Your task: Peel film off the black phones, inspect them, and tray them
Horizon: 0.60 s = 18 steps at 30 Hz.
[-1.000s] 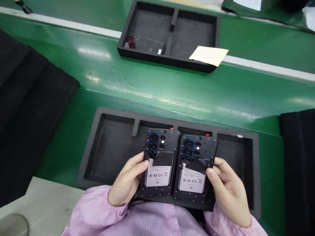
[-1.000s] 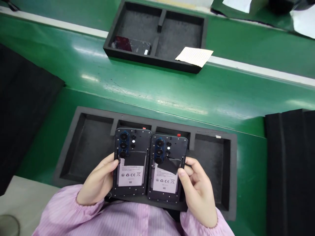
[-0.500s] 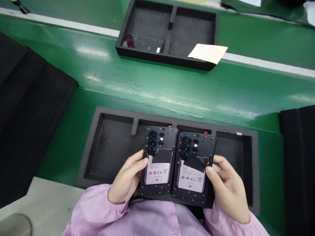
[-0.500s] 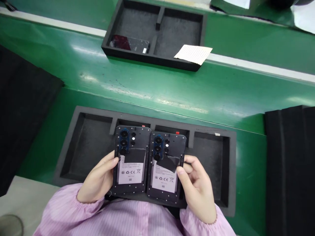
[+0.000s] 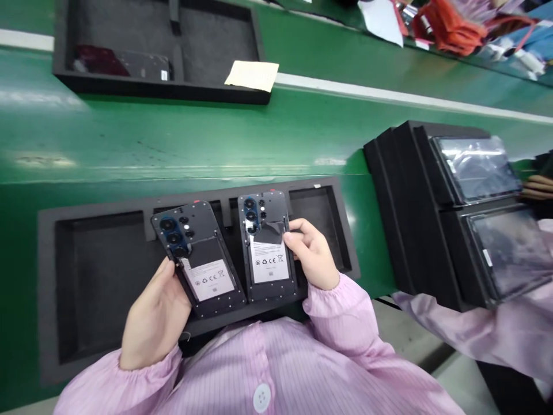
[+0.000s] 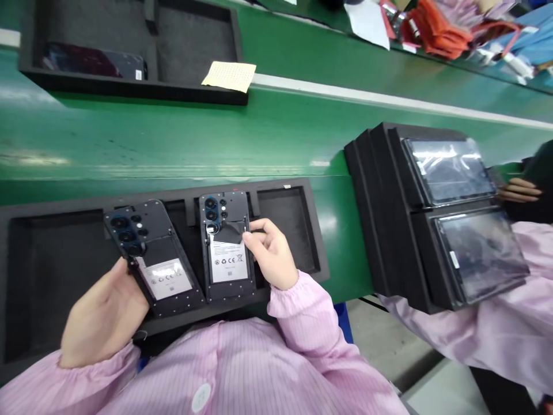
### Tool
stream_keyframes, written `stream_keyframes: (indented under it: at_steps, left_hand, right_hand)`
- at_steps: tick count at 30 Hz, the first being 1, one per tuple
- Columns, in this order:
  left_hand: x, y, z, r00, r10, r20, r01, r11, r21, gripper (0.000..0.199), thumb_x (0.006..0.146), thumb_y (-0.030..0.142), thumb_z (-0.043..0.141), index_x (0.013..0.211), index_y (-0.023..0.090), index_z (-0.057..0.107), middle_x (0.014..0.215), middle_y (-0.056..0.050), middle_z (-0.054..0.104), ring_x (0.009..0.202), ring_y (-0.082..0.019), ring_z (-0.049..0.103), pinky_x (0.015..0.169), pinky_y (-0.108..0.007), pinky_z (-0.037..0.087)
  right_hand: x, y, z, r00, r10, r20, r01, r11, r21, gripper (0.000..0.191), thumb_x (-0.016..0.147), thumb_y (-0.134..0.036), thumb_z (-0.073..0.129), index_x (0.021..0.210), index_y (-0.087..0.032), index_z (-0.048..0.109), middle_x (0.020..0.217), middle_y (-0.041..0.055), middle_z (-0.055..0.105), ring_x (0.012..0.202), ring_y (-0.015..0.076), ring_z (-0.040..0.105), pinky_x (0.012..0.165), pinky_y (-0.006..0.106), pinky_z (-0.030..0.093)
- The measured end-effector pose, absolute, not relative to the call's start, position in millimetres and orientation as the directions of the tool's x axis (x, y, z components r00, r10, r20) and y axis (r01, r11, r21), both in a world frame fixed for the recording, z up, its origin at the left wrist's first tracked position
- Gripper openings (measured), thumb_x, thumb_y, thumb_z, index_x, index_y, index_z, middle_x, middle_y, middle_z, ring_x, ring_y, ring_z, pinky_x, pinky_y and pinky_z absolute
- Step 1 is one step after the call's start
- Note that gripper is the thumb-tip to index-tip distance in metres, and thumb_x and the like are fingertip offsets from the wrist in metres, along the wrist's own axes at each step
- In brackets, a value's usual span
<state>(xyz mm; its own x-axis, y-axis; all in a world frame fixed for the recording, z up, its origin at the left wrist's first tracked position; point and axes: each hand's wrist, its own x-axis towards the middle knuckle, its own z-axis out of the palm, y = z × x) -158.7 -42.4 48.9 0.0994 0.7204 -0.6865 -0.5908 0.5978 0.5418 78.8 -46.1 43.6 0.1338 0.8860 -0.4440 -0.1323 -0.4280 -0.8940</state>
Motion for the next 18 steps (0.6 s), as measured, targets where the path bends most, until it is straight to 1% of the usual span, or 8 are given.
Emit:
stream_keyframes:
  at_steps: [3,5,9,11,13,15,16,18]
  left_hand:
    - [-158.7,-41.9,48.8,0.095,0.754,-0.650,-0.632,0.550,0.546,0.028,0.089,0.036,0.061,0.111,0.022,0.070,0.115,-0.007,0.074,0.114,-0.032,0.066,0.098,-0.047,0.058]
    - [-159.5,-42.1,48.4,0.109,0.771,-0.628,-0.644,0.536,0.546,0.028,0.086,0.040,0.065,0.105,0.022,0.071,0.112,-0.009,0.074,0.111,-0.033,0.067,0.094,-0.046,0.060]
    - [-161.7,-44.2,46.0,0.084,0.792,-0.605,-0.649,0.504,0.570,0.035,0.075,0.046,0.077,0.099,0.021,0.071,0.106,-0.007,0.073,0.098,-0.029,0.068,0.083,-0.040,0.062]
    - [-162.3,-45.5,44.4,0.032,0.790,-0.612,-0.636,0.489,0.597,0.047,0.064,0.048,0.086,0.100,0.021,0.072,0.100,-0.005,0.072,0.090,-0.025,0.067,0.077,-0.034,0.062]
    - [-162.6,-46.6,43.3,-0.020,0.790,-0.613,-0.620,0.471,0.628,0.065,0.051,0.052,0.093,0.104,0.020,0.072,0.093,-0.004,0.070,0.080,-0.020,0.064,0.068,-0.028,0.061]
    - [-162.7,-47.0,43.5,-0.023,0.808,-0.588,-0.609,0.455,0.649,0.085,0.040,0.059,0.095,0.111,0.021,0.071,0.087,-0.001,0.066,0.068,-0.014,0.058,0.057,-0.024,0.056]
    - [-162.6,-46.9,44.0,-0.002,0.823,-0.567,-0.609,0.449,0.654,0.092,0.037,0.063,0.094,0.116,0.021,0.070,0.085,0.000,0.063,0.063,-0.011,0.053,0.052,-0.022,0.053]
    - [-161.4,-46.4,45.9,0.064,0.851,-0.521,-0.626,0.441,0.643,0.099,0.037,0.064,0.094,0.123,0.022,0.068,0.082,0.002,0.058,0.056,-0.007,0.045,0.048,-0.020,0.047]
  right_hand:
    - [78.4,-47.0,42.0,0.123,0.900,-0.417,-0.128,-0.403,-0.906,0.043,0.076,-0.055,0.075,0.092,-0.021,0.055,0.057,-0.0075,0.057,0.049,0.0101,0.052,0.051,0.024,0.045]
    - [78.5,-47.3,41.8,0.122,0.907,-0.403,-0.125,-0.388,-0.913,0.042,0.077,-0.054,0.075,0.092,-0.021,0.055,0.057,-0.0074,0.057,0.049,0.0100,0.052,0.051,0.024,0.045]
    - [78.4,-47.7,41.5,0.121,0.919,-0.374,-0.115,-0.361,-0.925,0.038,0.078,-0.051,0.073,0.092,-0.020,0.055,0.055,-0.0083,0.055,0.048,0.0092,0.050,0.050,0.023,0.042]
    - [77.3,-47.9,41.0,0.127,0.930,-0.344,-0.100,-0.333,-0.938,0.035,0.078,-0.049,0.071,0.091,-0.020,0.055,0.055,-0.0078,0.056,0.049,0.0092,0.050,0.049,0.022,0.041]
    - [74.6,-48.1,41.3,0.160,0.944,-0.289,-0.050,-0.285,-0.957,0.031,0.079,-0.046,0.069,0.089,-0.020,0.055,0.057,-0.0064,0.059,0.049,0.0095,0.052,0.049,0.022,0.042]
    - [69.6,-47.8,44.8,0.216,0.957,-0.194,0.079,-0.215,-0.973,0.025,0.081,-0.041,0.067,0.089,-0.020,0.055,0.058,-0.0052,0.062,0.048,0.0095,0.054,0.050,0.022,0.042]
    - [66.1,-47.5,48.4,0.240,0.962,-0.132,0.166,-0.175,-0.970,0.022,0.082,-0.038,0.066,0.089,-0.020,0.056,0.058,-0.0050,0.063,0.048,0.0094,0.054,0.050,0.022,0.043]
    - [57.1,-47.3,59.6,0.246,0.969,-0.010,0.323,-0.091,-0.942,0.016,0.084,-0.033,0.065,0.089,-0.020,0.056,0.056,-0.0057,0.062,0.046,0.0092,0.055,0.050,0.021,0.042]
